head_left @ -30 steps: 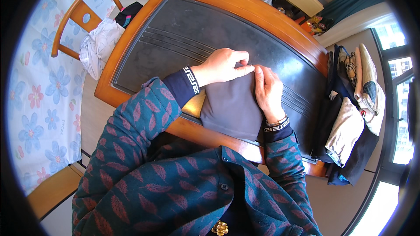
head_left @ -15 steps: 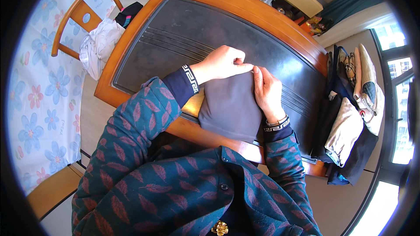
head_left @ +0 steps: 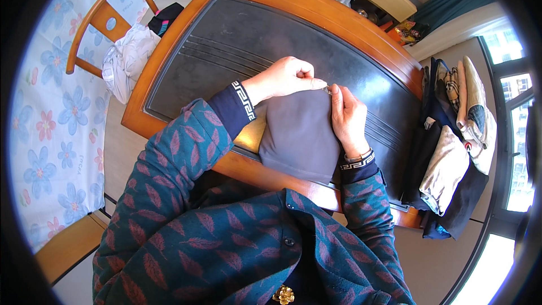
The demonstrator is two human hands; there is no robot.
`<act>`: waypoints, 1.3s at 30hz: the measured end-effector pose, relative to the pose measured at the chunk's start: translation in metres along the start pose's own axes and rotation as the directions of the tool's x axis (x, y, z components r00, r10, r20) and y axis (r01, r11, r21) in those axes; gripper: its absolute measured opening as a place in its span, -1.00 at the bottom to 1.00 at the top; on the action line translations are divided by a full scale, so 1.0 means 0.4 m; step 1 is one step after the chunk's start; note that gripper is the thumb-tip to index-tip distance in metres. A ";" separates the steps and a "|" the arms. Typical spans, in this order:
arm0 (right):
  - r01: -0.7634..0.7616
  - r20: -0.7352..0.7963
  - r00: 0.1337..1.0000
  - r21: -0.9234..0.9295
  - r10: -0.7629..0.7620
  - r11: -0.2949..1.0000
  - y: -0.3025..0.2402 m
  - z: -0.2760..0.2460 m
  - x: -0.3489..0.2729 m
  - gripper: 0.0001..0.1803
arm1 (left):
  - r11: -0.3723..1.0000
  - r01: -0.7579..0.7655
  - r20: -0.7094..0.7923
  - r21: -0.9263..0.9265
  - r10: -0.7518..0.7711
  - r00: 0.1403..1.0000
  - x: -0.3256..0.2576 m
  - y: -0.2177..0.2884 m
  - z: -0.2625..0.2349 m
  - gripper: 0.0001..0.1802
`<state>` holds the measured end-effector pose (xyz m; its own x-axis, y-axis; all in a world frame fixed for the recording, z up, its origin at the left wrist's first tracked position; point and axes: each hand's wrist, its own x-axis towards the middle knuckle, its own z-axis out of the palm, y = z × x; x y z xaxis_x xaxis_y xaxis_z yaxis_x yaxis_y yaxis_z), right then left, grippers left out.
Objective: The person folds a dark gray garment on a table, then picks up a light gray jacket and begins folding it. The person smooths and aligns the jacket sleeves and body before folding it in half.
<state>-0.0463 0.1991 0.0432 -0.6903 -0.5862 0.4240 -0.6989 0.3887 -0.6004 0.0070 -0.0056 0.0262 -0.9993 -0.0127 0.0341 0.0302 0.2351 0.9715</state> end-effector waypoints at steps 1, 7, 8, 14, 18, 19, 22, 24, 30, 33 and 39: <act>0.004 -0.001 1.000 0.001 -0.004 1.000 -0.001 0.000 0.000 -0.77 | 1.000 0.001 0.000 0.007 -0.001 1.000 -0.001 0.003 0.000 -0.61; 0.017 -0.004 1.000 0.001 -0.017 1.000 -0.002 0.004 0.002 -0.78 | 0.979 -0.033 -0.018 0.203 0.037 0.999 -0.003 0.015 -0.001 -0.54; 0.023 -0.011 1.000 0.007 -0.023 1.000 -0.002 0.004 0.002 -0.78 | 0.976 -0.046 -0.030 0.213 0.054 0.998 -0.004 0.016 -0.003 -0.53; -0.019 -0.017 1.000 0.001 0.019 1.000 0.000 0.002 0.002 -0.78 | 0.987 -0.078 -0.174 0.144 0.102 0.979 -0.009 0.014 -0.007 -0.52; -0.016 -0.002 1.000 -0.040 0.016 0.999 0.007 0.008 -0.002 -0.79 | 0.893 -0.202 -0.223 0.402 0.310 0.924 -0.011 0.023 -0.005 -0.66; -0.027 0.010 1.000 -0.056 0.027 0.998 0.010 0.009 -0.003 -0.79 | 0.829 -0.292 -0.234 0.478 0.440 0.867 -0.012 0.027 0.002 -0.70; 0.026 -0.021 0.999 -0.041 -0.027 0.999 0.017 0.019 -0.005 -0.80 | 0.714 -0.480 -0.146 0.510 0.622 0.769 -0.023 0.037 0.036 -0.73; 0.038 -0.016 0.999 -0.018 -0.038 0.999 0.020 0.021 -0.007 -0.80 | 0.749 -0.524 -0.024 0.405 0.582 0.813 -0.035 0.038 0.066 -0.47; 0.001 0.036 0.999 -0.030 0.000 1.000 0.012 0.017 -0.007 -0.82 | 0.744 -0.338 0.207 0.576 0.268 0.941 -0.033 0.016 0.050 0.07; -0.003 0.002 1.000 0.034 0.003 0.999 0.003 0.018 -0.006 -0.83 | 0.784 -0.311 0.155 0.537 0.271 0.950 -0.031 0.006 0.047 0.03; 0.007 -0.003 1.000 0.024 -0.007 1.000 -0.003 0.012 -0.006 -0.84 | 0.757 -0.279 0.189 0.591 0.206 0.960 -0.027 0.007 0.045 -0.32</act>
<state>-0.0429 0.1967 0.0397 -0.6862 -0.5869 0.4299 -0.6987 0.3673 -0.6139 0.0175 0.0128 0.0243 -0.9572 0.2198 0.1884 0.2891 0.7561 0.5871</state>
